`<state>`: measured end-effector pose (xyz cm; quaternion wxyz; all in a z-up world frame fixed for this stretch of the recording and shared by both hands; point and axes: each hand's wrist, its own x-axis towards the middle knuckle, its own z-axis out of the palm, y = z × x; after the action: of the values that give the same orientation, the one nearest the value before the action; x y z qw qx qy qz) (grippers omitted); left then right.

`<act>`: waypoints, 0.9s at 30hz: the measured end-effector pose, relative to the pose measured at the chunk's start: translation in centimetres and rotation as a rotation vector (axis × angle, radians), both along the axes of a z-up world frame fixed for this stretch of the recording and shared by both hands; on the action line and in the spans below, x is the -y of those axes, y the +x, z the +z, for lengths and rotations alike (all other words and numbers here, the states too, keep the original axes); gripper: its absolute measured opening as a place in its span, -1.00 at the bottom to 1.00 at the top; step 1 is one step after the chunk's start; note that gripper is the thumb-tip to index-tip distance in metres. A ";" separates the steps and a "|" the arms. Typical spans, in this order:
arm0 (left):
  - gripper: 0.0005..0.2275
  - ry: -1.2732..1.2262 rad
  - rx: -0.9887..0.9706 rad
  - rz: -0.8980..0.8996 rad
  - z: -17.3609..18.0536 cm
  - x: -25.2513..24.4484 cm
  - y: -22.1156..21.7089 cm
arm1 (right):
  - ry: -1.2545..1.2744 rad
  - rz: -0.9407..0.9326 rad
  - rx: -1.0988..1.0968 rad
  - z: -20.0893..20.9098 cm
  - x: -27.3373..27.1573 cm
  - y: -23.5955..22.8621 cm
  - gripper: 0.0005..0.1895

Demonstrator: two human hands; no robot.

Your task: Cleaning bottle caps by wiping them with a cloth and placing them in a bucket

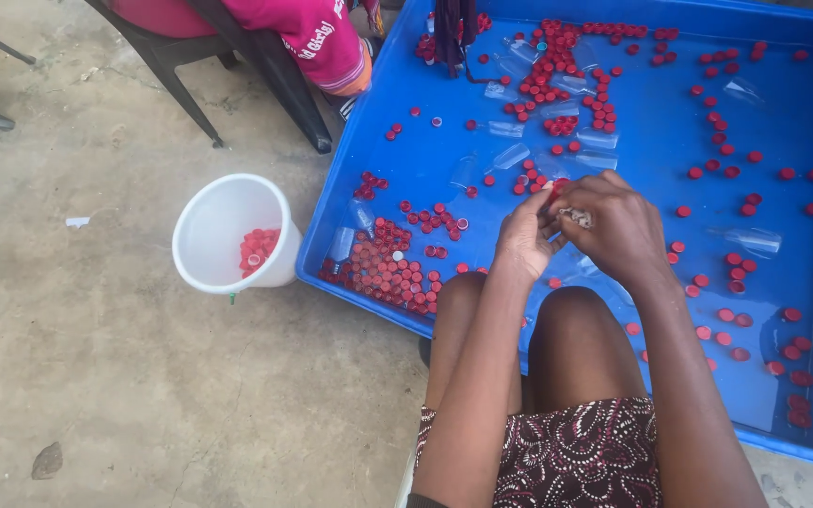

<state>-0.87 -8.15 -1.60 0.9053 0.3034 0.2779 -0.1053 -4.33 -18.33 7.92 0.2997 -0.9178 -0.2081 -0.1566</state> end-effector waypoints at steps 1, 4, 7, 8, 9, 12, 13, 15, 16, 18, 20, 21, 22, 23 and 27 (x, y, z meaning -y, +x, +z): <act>-0.73 -0.024 0.014 0.007 0.5 -0.4 0.0 | 0.094 -0.015 -0.011 -0.1 -0.1 0.3 -0.91; -0.74 -0.087 0.036 0.069 2.1 -1.1 -0.7 | 0.530 -0.222 -0.012 -2.5 0.1 1.9 -0.91; -0.69 0.137 0.022 0.110 4.9 -0.7 -0.8 | 1.580 -0.556 -0.422 -4.3 -0.4 5.1 -0.85; -0.69 0.139 0.018 0.105 4.8 -0.6 -1.3 | 1.582 -0.563 -0.423 -6.9 -0.2 6.0 -0.85; -0.68 0.251 0.150 0.087 5.0 -0.3 -1.6 | 1.877 -0.478 -0.653 -9.3 0.2 7.2 -0.88; -0.74 0.564 0.330 0.035 4.9 0.7 -1.6 | 2.163 -0.381 -0.923 -10.0 -1.3 6.9 -0.70; -0.77 0.762 0.373 0.011 4.8 1.2 -1.6 | 2.154 -0.389 -0.964 -9.1 -2.1 6.0 -0.62; -0.76 0.849 0.403 -0.007 5.2 1.3 -1.7 | 2.182 -0.387 -0.930 -9.1 -1.6 6.3 -0.67; -0.75 0.939 0.434 -0.022 5.4 1.2 -1.8 | 2.211 -0.378 -0.898 -9.1 -1.5 6.3 -0.70; -0.76 0.937 0.444 -0.014 5.3 1.4 -1.6 | 2.238 -0.391 -0.872 -9.1 -1.6 6.4 -0.70; -0.76 0.931 0.443 -0.008 5.0 1.4 -1.5 | 2.261 -0.416 -0.852 -9.8 -1.2 6.8 -0.68; -0.76 0.921 0.361 0.025 4.8 1.3 -1.3 | 2.300 -0.441 -0.798 -10.6 -0.6 7.3 -0.63; -0.75 0.910 0.278 0.057 4.6 1.2 -1.1 | 2.337 -0.466 -0.742 -11.5 -0.1 7.9 -0.57; -0.75 0.908 0.280 0.054 2.9 1.1 -0.4 | 2.338 -0.468 -0.737 -9.9 -0.2 6.9 -0.57; -0.76 0.494 0.020 0.073 -1.2 1.8 1.4 | 1.533 -0.449 -0.254 -7.0 -1.7 5.0 -0.64</act>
<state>0.49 -9.93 -2.80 0.8096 0.5062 0.2972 0.0017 0.71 -16.67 0.97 0.8285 -0.4876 0.1822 -0.2067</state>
